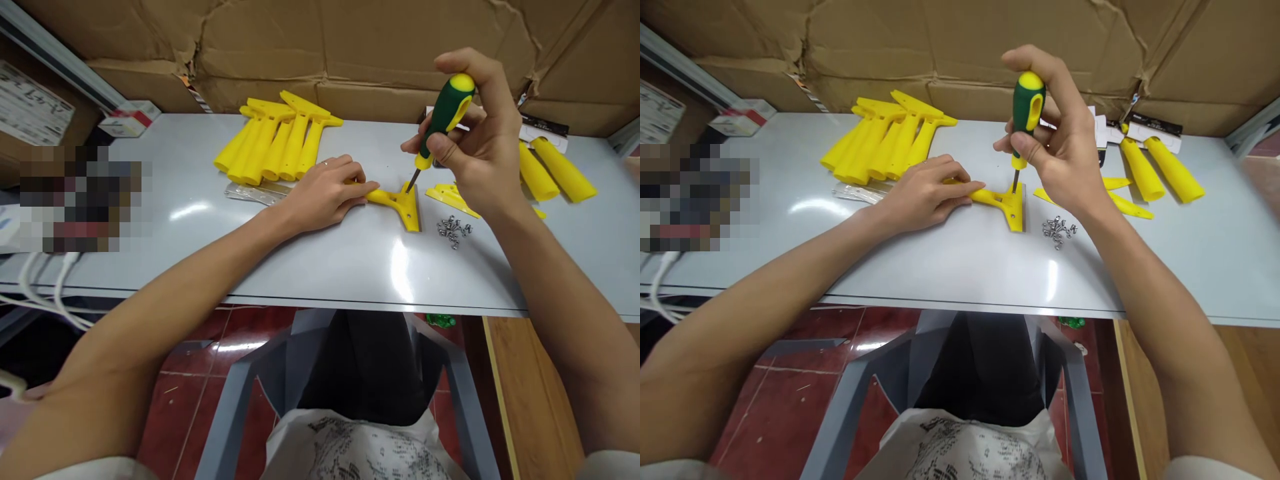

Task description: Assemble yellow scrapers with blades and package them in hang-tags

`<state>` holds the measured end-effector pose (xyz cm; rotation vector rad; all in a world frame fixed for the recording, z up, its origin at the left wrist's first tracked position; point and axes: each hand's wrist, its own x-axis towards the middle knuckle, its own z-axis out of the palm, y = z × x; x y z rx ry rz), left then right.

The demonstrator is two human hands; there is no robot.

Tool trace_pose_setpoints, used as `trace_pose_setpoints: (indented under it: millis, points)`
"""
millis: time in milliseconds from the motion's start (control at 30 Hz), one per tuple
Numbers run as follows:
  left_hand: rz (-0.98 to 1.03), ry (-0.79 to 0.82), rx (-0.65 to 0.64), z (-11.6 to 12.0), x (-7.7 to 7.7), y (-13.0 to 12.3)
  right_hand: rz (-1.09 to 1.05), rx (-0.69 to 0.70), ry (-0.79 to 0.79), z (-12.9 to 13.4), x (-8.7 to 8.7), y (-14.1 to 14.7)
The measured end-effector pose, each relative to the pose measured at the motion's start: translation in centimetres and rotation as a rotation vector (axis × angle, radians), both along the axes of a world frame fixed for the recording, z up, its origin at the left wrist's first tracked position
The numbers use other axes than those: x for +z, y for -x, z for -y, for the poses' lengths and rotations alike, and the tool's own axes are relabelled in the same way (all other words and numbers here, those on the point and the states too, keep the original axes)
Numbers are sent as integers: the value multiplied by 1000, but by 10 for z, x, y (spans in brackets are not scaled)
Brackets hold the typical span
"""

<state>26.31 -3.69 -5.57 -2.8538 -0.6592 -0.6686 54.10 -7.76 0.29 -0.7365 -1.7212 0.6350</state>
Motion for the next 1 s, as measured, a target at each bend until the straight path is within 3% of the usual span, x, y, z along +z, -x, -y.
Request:
trace_pose_setpoints:
  millis: [133, 333, 500, 733, 1000]
  points:
    - [3, 17, -4, 0, 0, 0, -66, 82, -47, -11, -4, -4]
    - [21, 43, -15, -2, -1, 0, -52, -9, 6, -11, -5, -6]
    - [19, 21, -12, -2, -1, 0, -80, 61, 14, -10, -4, -4]
    - [72, 55, -27, -1, -1, 0, -89, -120, 16, -5, 0, 0]
    - [71, 51, -25, 2, -1, -2, -47, -136, -17, -5, -2, 2]
